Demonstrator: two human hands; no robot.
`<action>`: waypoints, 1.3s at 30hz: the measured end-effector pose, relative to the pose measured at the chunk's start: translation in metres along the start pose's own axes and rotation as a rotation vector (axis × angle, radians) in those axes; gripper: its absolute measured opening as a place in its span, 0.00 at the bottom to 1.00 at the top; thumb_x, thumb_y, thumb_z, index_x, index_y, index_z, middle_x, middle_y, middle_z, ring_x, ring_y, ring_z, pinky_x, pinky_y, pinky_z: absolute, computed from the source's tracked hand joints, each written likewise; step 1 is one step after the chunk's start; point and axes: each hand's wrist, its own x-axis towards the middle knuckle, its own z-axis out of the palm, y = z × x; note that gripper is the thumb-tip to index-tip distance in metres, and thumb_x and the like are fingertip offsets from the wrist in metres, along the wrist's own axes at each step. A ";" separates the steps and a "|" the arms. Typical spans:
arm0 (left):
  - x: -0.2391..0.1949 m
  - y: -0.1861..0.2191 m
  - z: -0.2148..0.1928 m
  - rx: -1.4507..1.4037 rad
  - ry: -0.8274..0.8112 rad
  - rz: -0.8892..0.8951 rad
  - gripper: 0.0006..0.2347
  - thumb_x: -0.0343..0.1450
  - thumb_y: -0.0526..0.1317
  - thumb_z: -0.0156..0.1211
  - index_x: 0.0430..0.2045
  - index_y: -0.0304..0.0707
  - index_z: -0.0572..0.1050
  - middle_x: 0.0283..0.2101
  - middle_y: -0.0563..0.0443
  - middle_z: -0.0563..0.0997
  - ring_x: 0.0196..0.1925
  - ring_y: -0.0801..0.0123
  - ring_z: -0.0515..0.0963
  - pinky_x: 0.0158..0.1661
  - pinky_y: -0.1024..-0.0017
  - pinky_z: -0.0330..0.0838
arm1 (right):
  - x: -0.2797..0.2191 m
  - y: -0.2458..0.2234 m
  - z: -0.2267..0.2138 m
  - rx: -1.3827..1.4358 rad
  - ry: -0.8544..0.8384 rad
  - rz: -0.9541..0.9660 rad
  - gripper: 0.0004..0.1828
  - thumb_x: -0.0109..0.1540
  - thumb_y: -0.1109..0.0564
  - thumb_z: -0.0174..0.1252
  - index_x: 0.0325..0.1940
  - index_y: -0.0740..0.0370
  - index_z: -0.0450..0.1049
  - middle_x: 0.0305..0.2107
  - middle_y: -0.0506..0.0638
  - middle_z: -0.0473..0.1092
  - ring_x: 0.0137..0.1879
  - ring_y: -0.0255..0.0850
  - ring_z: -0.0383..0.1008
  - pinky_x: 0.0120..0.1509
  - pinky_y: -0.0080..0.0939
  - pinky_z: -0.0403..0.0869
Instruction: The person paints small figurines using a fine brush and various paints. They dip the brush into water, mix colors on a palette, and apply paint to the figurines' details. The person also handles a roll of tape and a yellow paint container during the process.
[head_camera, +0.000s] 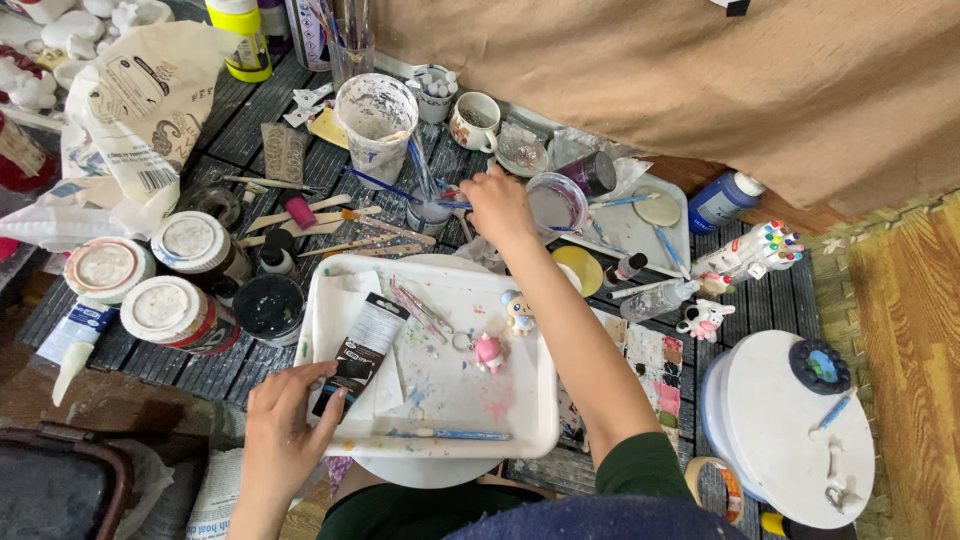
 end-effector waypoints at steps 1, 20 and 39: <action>0.000 0.000 0.000 0.003 0.003 0.000 0.14 0.63 0.38 0.68 0.42 0.38 0.79 0.42 0.49 0.82 0.44 0.60 0.78 0.48 0.64 0.65 | -0.001 0.001 0.003 -0.065 -0.012 -0.017 0.12 0.49 0.63 0.66 0.35 0.55 0.79 0.33 0.48 0.77 0.52 0.50 0.74 0.51 0.54 0.73; -0.002 -0.003 0.003 -0.009 0.016 0.007 0.14 0.63 0.38 0.68 0.42 0.38 0.79 0.41 0.49 0.82 0.44 0.61 0.78 0.47 0.65 0.66 | -0.007 0.010 0.015 -0.189 -0.013 -0.026 0.13 0.54 0.64 0.60 0.42 0.56 0.77 0.37 0.52 0.72 0.41 0.47 0.79 0.41 0.49 0.76; 0.000 0.000 0.003 -0.020 0.020 -0.010 0.14 0.63 0.37 0.69 0.41 0.37 0.79 0.41 0.50 0.82 0.42 0.59 0.78 0.47 0.64 0.67 | -0.002 0.020 0.028 -0.215 0.114 0.137 0.12 0.59 0.59 0.60 0.41 0.46 0.84 0.39 0.49 0.74 0.57 0.48 0.70 0.77 0.71 0.45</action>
